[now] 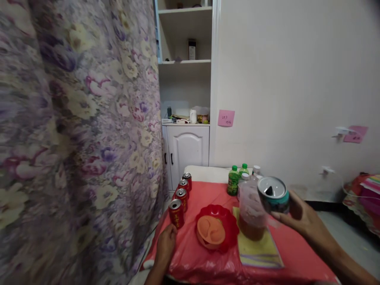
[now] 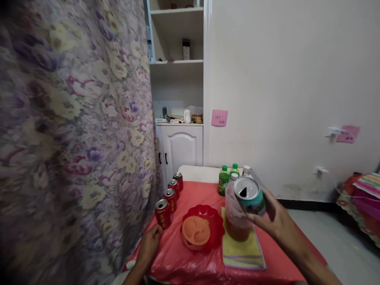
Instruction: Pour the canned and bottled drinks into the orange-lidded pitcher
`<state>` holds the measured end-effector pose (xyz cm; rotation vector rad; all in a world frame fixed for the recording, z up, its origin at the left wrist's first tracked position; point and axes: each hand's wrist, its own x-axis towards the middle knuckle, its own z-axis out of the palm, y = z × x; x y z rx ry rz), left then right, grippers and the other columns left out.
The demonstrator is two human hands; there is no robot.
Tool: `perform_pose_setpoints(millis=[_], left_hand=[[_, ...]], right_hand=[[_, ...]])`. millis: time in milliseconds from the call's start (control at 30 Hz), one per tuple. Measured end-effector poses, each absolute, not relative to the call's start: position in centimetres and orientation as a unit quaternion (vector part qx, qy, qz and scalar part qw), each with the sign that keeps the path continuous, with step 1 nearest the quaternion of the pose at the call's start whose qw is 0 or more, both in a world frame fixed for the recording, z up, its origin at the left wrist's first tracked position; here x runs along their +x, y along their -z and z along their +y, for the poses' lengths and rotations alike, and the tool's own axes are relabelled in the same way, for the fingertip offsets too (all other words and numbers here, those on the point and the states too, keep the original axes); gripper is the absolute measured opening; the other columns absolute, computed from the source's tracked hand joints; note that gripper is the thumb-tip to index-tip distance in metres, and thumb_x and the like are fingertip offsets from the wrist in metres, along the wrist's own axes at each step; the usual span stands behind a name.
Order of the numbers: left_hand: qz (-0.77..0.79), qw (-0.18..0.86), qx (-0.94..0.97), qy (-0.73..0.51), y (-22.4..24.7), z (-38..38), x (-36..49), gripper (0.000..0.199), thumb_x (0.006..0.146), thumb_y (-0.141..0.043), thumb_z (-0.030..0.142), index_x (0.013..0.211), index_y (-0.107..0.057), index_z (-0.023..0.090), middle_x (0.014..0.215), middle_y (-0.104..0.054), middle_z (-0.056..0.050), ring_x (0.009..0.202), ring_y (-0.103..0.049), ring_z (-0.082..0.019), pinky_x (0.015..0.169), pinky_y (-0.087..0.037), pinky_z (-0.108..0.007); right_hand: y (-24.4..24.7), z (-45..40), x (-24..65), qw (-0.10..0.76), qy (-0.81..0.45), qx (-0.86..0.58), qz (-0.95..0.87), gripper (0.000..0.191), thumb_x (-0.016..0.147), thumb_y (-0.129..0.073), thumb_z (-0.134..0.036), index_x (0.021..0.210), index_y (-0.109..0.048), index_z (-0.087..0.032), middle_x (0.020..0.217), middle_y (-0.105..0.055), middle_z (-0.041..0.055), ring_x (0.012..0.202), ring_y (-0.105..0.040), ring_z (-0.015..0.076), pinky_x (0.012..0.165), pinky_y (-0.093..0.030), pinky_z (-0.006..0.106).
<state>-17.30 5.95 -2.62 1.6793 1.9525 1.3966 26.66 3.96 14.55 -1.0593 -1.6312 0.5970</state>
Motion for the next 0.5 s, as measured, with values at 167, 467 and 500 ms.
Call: perform_pose_setpoints(millis=[167,467,500], left_hand=[[0.667,0.111,0.552,-0.488,2.1,3.6,-17.4,0.012,0.067,-0.046,0.022,0.065,-0.057,0.025,0.069,-0.068,-0.003,0.074,-0.066,-0.026,0.075,-0.051,-0.036],[0.484,0.413,0.549,-0.542,5.6,-2.5,-5.9,0.054,0.083,-0.06,0.063,0.122,-0.065,0.027,0.118,-0.076,-0.017,0.113,-0.07,-0.035,0.096,-0.055,-0.045],[0.431,0.459,0.555,-0.543,5.7,-2.6,-4.8,0.066,0.078,-0.064,0.067,0.131,-0.061,0.028,0.126,-0.072,-0.018,0.121,-0.067,-0.036,0.101,-0.052,-0.048]], right_hand=[[-8.1,0.8,21.3,0.534,-0.492,-0.341,-0.598,0.084,0.073,-0.079,-0.047,0.149,-0.048,-0.027,0.149,-0.06,0.014,0.134,-0.058,0.035,0.11,-0.048,0.051],[-0.3,-1.0,13.2,0.488,-0.612,-0.291,-0.55,0.085,0.054,-0.086,-0.063,0.128,-0.065,-0.029,0.129,-0.073,0.0112,0.125,-0.064,0.039,0.109,-0.048,0.05],[0.3,-0.9,12.8,0.483,-0.622,-0.294,-0.542,0.086,0.05,-0.087,-0.064,0.126,-0.066,-0.029,0.125,-0.075,0.0109,0.122,-0.066,0.04,0.107,-0.05,0.051]])
